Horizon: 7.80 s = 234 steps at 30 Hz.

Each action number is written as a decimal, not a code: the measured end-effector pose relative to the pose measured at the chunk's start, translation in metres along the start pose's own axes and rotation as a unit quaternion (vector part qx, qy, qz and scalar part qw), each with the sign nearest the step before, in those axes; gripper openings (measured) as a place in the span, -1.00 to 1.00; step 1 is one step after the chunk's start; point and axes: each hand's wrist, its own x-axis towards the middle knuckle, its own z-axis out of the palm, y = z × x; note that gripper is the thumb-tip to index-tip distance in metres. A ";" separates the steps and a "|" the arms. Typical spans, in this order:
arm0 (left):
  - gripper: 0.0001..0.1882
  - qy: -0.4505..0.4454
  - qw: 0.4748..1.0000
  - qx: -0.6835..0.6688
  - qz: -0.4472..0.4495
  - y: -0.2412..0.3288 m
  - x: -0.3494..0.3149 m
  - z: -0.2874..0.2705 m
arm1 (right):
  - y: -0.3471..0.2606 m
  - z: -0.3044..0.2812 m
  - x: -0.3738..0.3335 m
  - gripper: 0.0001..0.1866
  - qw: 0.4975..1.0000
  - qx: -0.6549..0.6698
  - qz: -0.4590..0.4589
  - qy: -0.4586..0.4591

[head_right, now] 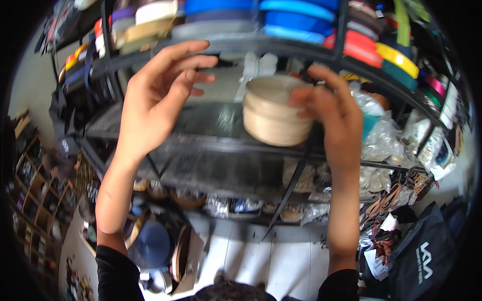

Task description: The person organizes rolls of webbing, winding loose straps and placing the rolls onto the storage shelf by hand.

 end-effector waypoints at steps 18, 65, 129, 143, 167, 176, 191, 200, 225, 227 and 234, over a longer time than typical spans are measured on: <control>-0.79 0.235 0.714 0.443 -0.489 -0.015 -0.460 -0.096 | 0.189 0.259 -0.308 -0.56 0.852 0.069 0.354 -0.381; -0.67 0.551 0.598 -0.252 -0.525 -0.017 -0.525 -0.058 | 0.191 0.311 -0.339 -0.72 0.921 -0.079 0.258 -0.279; -0.15 -0.099 0.962 -0.111 -0.228 0.005 -0.188 0.023 | -0.027 0.005 -0.152 -0.40 0.910 -0.035 0.340 -0.235; -0.69 -0.123 0.943 -0.096 -0.295 0.021 -0.177 0.064 | 0.007 -0.015 -0.145 -0.48 0.920 -0.046 0.231 -0.313; -0.67 0.253 0.885 -0.218 -0.326 0.021 -0.145 0.051 | 0.076 0.197 -0.283 -0.30 0.838 0.405 0.259 -0.258; -0.68 0.271 0.878 -0.205 -0.337 0.013 -0.170 0.030 | 0.068 0.148 -0.287 -0.59 0.962 0.042 0.126 -0.239; -0.69 0.372 0.853 -0.173 -0.323 0.011 -0.181 0.005 | 0.081 0.069 -0.254 -0.74 0.931 -0.074 0.146 -0.325; -0.60 0.319 0.836 -0.237 -0.377 0.018 -0.191 -0.006 | 0.102 0.042 -0.193 -0.07 0.963 0.081 0.133 -0.218; -0.14 -0.295 0.891 0.341 0.046 0.082 -0.203 0.054 | 0.080 0.024 -0.248 -0.74 0.721 0.399 0.566 -0.027; -0.40 -0.287 0.854 0.411 0.141 0.069 -0.223 0.088 | 0.072 0.027 -0.248 -0.75 0.678 0.423 0.601 -0.001; -0.59 -0.280 0.851 0.406 0.179 0.032 -0.241 0.125 | 0.084 0.013 -0.273 -0.79 0.633 0.403 0.659 0.043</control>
